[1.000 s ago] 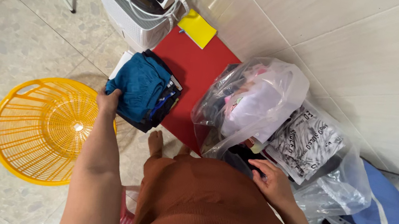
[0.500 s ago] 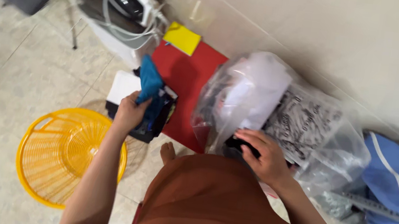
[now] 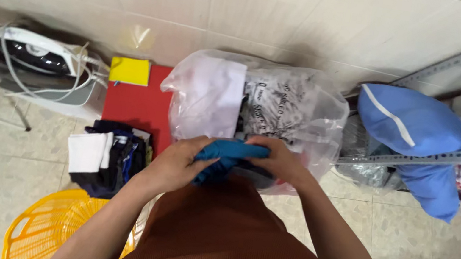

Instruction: The person places folded clothes one by one into a large clear plastic bag on a red table, then ties the bag closed. The person handles shirts and pants, stacking them briefly before transferring them into the bag.

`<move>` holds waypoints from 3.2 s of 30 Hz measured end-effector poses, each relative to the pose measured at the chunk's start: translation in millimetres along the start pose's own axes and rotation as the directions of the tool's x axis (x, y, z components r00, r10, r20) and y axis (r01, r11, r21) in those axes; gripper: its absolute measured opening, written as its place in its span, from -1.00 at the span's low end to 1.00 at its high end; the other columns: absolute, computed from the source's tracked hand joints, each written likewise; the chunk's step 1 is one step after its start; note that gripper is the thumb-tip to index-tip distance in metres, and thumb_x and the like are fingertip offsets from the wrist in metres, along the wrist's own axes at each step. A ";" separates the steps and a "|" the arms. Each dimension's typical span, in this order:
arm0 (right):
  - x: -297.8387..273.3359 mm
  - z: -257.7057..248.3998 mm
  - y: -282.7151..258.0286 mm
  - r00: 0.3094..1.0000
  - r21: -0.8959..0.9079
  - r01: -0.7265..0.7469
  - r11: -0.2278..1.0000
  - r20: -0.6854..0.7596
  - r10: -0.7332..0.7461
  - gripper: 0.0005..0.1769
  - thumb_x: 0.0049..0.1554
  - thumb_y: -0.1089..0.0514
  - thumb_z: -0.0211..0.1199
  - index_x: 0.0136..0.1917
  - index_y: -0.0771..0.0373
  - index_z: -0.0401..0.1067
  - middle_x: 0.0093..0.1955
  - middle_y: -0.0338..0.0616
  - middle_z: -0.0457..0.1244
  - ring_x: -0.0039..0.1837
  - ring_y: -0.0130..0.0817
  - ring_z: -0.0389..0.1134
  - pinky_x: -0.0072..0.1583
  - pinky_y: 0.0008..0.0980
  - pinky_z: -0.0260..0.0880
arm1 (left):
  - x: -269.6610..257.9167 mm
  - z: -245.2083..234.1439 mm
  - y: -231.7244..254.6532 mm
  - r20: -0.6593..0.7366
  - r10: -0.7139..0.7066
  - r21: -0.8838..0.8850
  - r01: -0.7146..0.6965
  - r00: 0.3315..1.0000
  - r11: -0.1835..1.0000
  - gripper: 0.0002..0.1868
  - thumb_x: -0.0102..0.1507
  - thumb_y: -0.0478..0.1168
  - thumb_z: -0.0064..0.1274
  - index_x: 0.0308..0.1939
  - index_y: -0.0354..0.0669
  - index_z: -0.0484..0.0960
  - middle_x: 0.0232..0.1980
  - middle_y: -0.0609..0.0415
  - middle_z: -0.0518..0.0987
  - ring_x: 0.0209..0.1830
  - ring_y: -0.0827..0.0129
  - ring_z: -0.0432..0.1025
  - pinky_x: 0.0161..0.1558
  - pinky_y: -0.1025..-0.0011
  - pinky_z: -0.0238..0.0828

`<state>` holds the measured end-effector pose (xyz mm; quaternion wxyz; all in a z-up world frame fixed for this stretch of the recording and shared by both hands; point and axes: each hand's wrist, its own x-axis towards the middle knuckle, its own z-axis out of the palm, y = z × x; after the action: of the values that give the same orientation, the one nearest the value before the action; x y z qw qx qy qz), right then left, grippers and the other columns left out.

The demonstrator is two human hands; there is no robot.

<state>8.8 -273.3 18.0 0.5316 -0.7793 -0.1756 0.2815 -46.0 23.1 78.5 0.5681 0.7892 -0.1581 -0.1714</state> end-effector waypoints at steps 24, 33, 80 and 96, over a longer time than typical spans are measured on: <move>127.9 -123.4 133.4 0.851 0.146 -0.282 0.948 -0.419 0.317 -0.57 0.02 0.18 0.24 0.18 0.22 0.56 0.01 -0.09 0.42 0.04 -0.30 0.40 0.10 -0.36 0.40 | 224.9 26.9 -147.5 0.036 -0.725 -0.679 0.549 0.688 0.487 -0.57 0.40 0.02 -0.10 0.19 -0.20 0.52 0.01 -0.05 0.64 -0.15 0.21 0.57 -0.18 0.17 0.59; 104.0 -191.0 184.2 0.663 -0.011 -0.415 0.910 -0.688 0.294 -0.20 0.07 -0.17 0.37 0.44 0.26 0.28 0.27 0.12 0.32 0.31 -0.06 0.34 0.31 -0.23 0.30 | 280.7 73.8 -134.2 0.173 -0.716 -0.526 0.678 0.677 0.514 -0.28 0.27 0.14 0.03 0.44 -0.04 0.25 0.31 -0.08 0.49 0.12 0.07 0.50 -0.13 -0.02 0.49; 71.9 102.6 -45.4 0.863 -0.529 0.502 0.684 0.363 -0.353 -0.75 0.07 0.29 0.26 0.05 0.21 0.55 -0.06 -0.10 0.40 -0.03 -0.11 0.40 0.09 -0.22 0.39 | -139.6 -11.6 -425.4 -0.727 -0.559 -0.026 0.798 0.399 0.602 -0.36 0.22 -0.31 -0.05 0.41 0.13 0.40 0.48 -0.09 0.33 0.23 -0.13 0.39 0.20 0.05 0.33; 42.7 85.9 -103.9 0.927 0.002 0.325 0.946 0.199 -0.319 0.09 0.00 0.16 0.43 0.63 0.23 -0.11 0.63 0.04 -0.11 0.63 -0.09 -0.11 0.51 -0.14 -0.04 | -118.3 -139.0 -56.0 -0.311 -0.383 -0.004 0.402 0.870 0.916 -0.52 0.17 -0.19 0.05 0.17 -0.18 0.59 -0.20 -0.08 0.73 -0.21 0.26 0.59 -0.10 0.36 0.51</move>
<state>-8.9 -147.4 79.9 0.5386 -0.7164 -0.3567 0.2633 -85.8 209.8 77.1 0.5145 0.8387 0.0898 -0.1541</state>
